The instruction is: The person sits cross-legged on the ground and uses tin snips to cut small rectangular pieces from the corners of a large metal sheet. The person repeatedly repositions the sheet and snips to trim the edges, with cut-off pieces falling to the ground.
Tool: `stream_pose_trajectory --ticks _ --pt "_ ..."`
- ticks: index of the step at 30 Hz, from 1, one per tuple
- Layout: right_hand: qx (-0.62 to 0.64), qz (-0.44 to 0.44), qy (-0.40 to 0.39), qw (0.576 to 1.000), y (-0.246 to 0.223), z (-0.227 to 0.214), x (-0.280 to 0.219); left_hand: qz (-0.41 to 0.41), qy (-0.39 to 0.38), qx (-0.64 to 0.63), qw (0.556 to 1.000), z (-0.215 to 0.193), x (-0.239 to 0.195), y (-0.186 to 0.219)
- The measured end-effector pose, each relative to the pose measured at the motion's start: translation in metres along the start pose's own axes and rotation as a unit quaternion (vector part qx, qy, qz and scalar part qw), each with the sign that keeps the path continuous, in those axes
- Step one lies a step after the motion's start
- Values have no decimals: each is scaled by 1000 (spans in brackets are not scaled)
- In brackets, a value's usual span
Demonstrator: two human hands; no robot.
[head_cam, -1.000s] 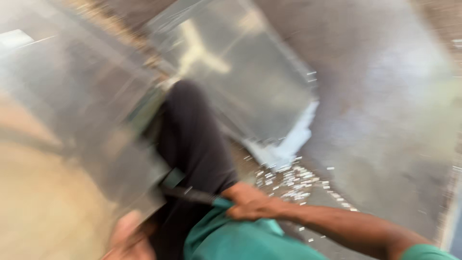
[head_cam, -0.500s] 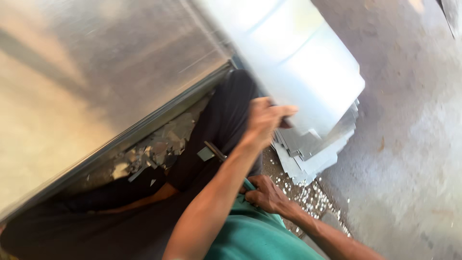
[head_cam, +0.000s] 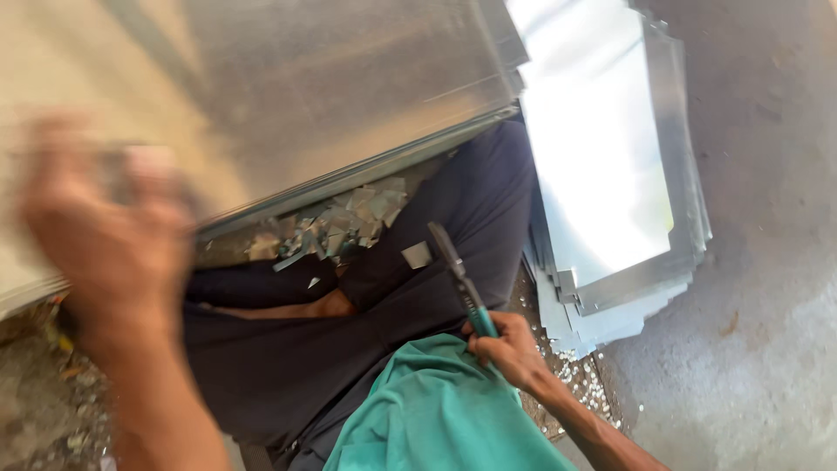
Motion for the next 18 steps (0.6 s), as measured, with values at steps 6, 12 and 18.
stream_pose_trajectory --ticks 6,12,18 --pt "7 -71 46 996 -38 -18 -3 150 89 246 953 9 -39 -15" --pt "1 -233 45 972 -78 -7 -29 -22 222 59 973 -58 -91 -48" --pt "-157 -219 -84 959 -99 25 -29 -135 137 -560 806 -18 -118 -60"
Point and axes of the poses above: each hand's wrist, its own x-axis towards the middle knuckle, its own z-axis out of the palm, y = z × x, the point moved 5 cm from there along x, towards the middle knuckle, and after that the axes turned 6 degrees about z, right-handed, at the moved point
